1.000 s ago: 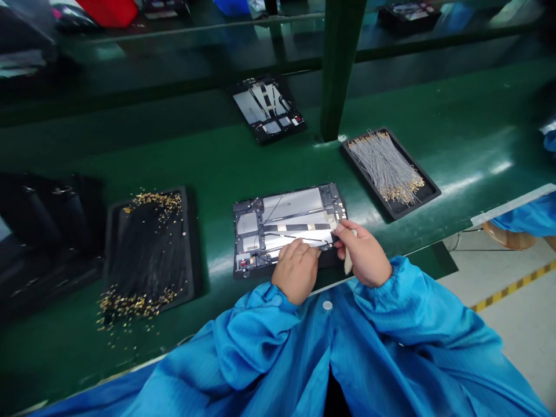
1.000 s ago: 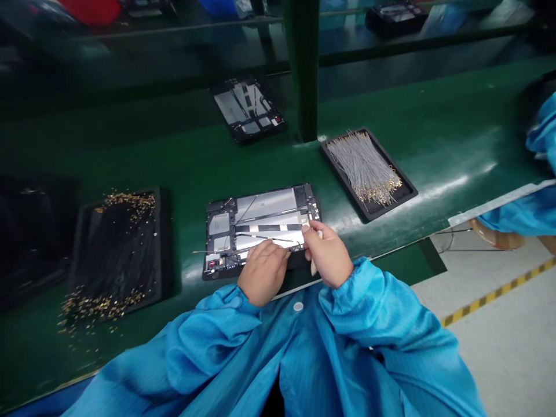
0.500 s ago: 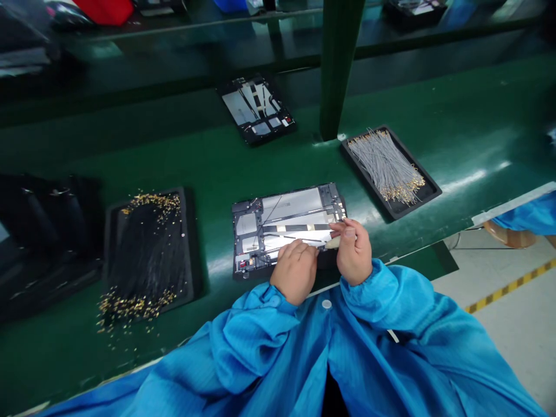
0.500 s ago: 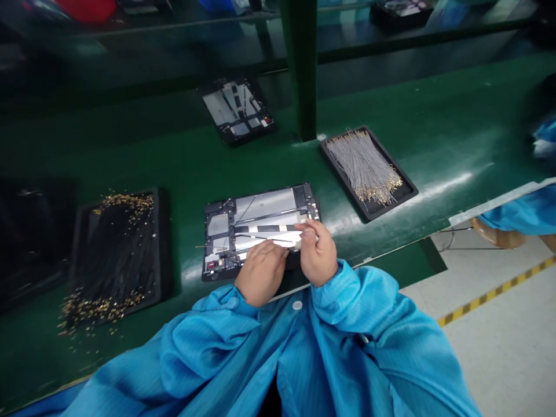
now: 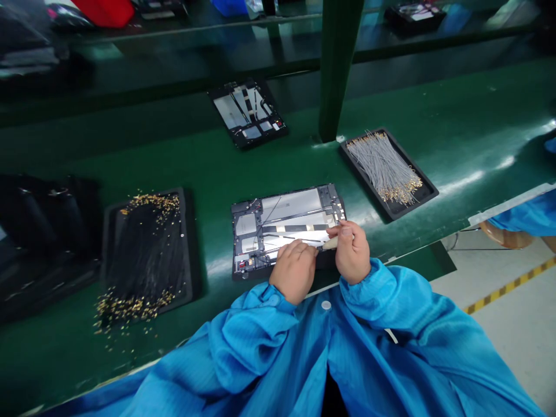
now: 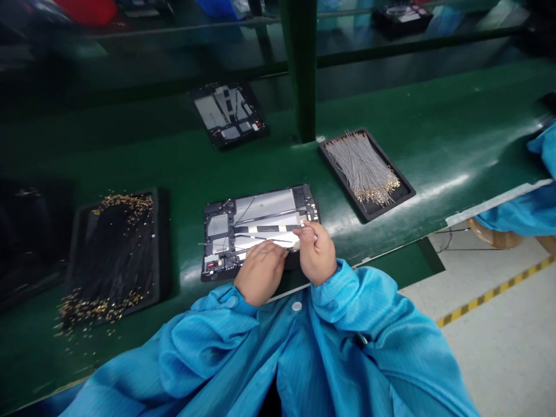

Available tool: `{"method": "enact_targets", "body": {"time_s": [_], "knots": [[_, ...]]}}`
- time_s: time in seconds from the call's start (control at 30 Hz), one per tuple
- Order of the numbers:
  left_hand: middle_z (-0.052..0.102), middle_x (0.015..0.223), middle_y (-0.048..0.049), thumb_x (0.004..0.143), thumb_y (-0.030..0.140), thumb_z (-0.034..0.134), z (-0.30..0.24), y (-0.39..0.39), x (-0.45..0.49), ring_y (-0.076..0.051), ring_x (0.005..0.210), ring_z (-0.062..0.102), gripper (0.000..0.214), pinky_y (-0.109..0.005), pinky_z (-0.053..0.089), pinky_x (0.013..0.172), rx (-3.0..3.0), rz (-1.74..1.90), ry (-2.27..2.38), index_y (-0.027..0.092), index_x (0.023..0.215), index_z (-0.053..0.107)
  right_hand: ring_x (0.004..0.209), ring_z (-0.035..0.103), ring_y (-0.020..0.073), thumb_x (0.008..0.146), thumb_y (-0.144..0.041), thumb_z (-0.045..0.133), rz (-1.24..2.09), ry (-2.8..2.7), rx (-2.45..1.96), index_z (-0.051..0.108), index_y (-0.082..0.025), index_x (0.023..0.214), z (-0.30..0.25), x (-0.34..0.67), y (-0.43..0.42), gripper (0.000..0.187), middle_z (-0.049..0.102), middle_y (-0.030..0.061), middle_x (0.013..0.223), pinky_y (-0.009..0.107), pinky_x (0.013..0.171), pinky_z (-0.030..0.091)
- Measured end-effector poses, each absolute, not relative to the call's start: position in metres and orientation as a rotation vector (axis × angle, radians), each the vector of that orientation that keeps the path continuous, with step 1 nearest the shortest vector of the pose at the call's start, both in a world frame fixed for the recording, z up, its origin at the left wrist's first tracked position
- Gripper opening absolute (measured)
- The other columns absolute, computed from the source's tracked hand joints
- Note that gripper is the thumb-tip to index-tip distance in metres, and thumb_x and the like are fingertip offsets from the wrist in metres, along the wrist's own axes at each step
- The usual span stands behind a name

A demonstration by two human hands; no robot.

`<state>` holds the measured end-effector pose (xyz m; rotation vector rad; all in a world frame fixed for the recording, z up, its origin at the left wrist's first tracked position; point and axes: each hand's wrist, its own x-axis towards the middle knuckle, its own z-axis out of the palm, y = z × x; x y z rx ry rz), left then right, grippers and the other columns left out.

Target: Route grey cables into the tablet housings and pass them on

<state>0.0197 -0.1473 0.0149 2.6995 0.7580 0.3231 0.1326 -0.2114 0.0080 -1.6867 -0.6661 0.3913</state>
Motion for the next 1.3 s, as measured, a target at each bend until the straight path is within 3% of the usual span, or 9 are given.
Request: {"method": "enact_targets", "body": {"time_s": [0.67, 1.1, 1.3], "knots": [[0.064, 0.084, -0.0081, 0.083, 0.017, 0.042, 0.019, -0.145, 0.021, -0.022, 0.089, 0.055, 0.019, -0.037, 0.042, 0.08, 2.693, 0.257, 0.757, 0.015, 0.083, 0.061, 0.072, 0.062, 0.0142, 0.086, -0.036, 0.039, 0.279, -0.756, -1.707, 0.052, -0.019, 0.093, 0.008, 0.136, -0.21, 0.022, 0.067, 0.0002, 0.072, 0.028, 0.071, 0.047], [0.063, 0.082, -0.0089, 0.083, 0.017, 0.04, 0.016, -0.145, 0.02, -0.023, 0.09, 0.055, 0.021, -0.038, 0.041, 0.082, 2.693, 0.277, 0.738, 0.014, 0.081, 0.061, 0.07, 0.061, 0.0135, 0.087, -0.036, 0.035, 0.32, -0.789, -1.79, 0.054, -0.02, 0.076, 0.018, 0.137, -0.21, 0.027, 0.065, -0.0004, 0.069, 0.024, 0.064, 0.045], [0.063, 0.086, -0.0093, 0.082, 0.015, 0.04, 0.013, -0.143, 0.016, -0.023, 0.093, 0.054, 0.022, -0.039, 0.041, 0.084, 2.678, 0.251, 0.726, 0.014, 0.085, 0.062, 0.066, 0.059, 0.0145, 0.087, -0.035, 0.031, 0.27, -1.209, -1.899, 0.057, -0.02, 0.074, 0.031, 0.137, -0.207, 0.033, 0.064, 0.0019, 0.068, 0.024, 0.061, 0.044]]}}
